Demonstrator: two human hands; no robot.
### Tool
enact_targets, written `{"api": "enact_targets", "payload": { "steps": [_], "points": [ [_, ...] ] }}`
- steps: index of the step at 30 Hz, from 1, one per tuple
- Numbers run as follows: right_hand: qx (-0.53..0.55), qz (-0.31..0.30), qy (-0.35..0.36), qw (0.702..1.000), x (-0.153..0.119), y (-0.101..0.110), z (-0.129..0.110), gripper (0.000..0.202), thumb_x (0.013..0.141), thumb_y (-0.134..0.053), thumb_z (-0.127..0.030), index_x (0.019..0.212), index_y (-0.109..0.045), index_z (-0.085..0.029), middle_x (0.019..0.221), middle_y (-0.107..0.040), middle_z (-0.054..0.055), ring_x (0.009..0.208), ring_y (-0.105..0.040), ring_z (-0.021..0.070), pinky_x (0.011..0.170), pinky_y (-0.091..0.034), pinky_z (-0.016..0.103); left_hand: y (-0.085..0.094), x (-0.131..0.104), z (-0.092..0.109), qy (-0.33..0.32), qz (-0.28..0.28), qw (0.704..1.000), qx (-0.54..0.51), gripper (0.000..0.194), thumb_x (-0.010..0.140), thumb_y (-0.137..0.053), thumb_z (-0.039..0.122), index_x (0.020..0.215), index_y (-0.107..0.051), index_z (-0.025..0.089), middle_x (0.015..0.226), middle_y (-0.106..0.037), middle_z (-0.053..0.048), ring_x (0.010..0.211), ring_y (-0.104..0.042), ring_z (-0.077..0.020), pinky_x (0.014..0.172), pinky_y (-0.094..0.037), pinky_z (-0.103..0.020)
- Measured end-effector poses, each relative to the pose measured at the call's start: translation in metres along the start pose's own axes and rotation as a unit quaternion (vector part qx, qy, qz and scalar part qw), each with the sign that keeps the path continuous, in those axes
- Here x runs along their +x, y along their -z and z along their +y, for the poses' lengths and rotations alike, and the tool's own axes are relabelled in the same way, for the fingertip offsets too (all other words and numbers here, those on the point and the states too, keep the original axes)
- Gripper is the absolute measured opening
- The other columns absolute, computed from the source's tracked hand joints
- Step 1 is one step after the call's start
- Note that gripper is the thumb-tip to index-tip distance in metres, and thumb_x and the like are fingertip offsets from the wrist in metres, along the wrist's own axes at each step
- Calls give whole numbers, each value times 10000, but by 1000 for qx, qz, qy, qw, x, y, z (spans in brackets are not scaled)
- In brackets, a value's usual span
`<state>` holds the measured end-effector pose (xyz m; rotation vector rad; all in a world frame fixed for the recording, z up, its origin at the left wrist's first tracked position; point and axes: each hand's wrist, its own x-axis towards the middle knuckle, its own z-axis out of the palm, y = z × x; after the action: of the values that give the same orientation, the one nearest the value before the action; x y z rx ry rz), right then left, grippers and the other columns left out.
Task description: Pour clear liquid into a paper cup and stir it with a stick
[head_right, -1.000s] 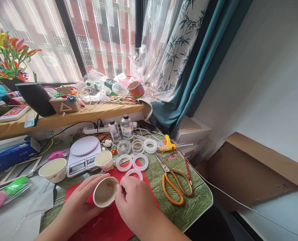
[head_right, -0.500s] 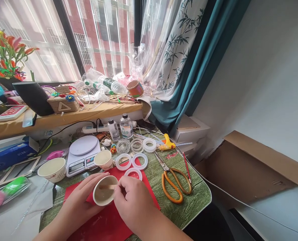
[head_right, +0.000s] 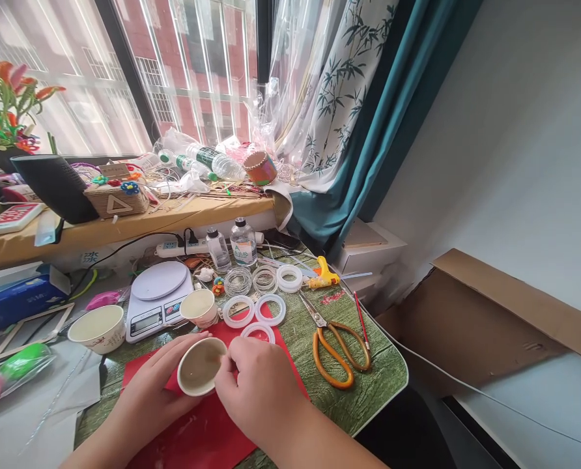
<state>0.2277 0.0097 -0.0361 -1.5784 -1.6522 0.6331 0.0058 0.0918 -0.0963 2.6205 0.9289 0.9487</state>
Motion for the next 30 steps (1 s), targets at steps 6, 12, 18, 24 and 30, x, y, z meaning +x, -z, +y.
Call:
{"api": "enact_targets", "payload": {
  "steps": [6, 12, 18, 24, 30],
  "points": [
    [4, 13, 18, 1000, 7, -1, -1, 310, 879, -597, -173, 673, -370, -222, 627, -435, -51, 583, -377, 121, 568, -217, 279, 4, 4, 2, -16, 8, 1000, 8, 555, 882, -796, 339, 1414, -638, 333, 1317, -814, -47, 1157, -818, -269, 960, -682, -305],
    [23, -10, 1, 1000, 8, 4, -2, 319, 894, -604, -173, 656, -397, -218, 617, -452, -51, 587, -398, 120, 562, -233, 270, 1, 1, 1, -5, 4, 1000, -15, 553, 922, -771, 371, 1449, -609, 344, 1341, -808, -37, 1178, -808, -258, 997, -665, -303],
    [33, -1, 9, 999, 6, 2, -4, 313, 901, -600, -200, 667, -393, -223, 624, -454, -51, 588, -401, 120, 565, -242, 275, 4, 5, 4, -8, 6, 1000, -29, 560, 905, -802, 368, 1436, -625, 351, 1316, -826, -24, 1140, -828, -248, 977, -666, -273],
    [34, -9, 53, 998, 8, -1, -4, 305, 900, -588, -202, 678, -379, -221, 631, -449, -52, 607, -408, 123, 585, -255, 270, 3, 8, 5, -23, 33, 999, -26, 486, 927, -787, 431, 1386, -651, 348, 1253, -849, -14, 1054, -851, -223, 908, -675, -228],
    [-28, -4, 61, 998, 6, 3, -1, 315, 882, -583, -177, 679, -347, -221, 633, -416, -48, 592, -346, 128, 585, -201, 303, 2, 6, 4, -12, 11, 999, -32, 500, 923, -779, 412, 1401, -647, 348, 1283, -835, -16, 1090, -838, -230, 932, -671, -246]
  ]
}}
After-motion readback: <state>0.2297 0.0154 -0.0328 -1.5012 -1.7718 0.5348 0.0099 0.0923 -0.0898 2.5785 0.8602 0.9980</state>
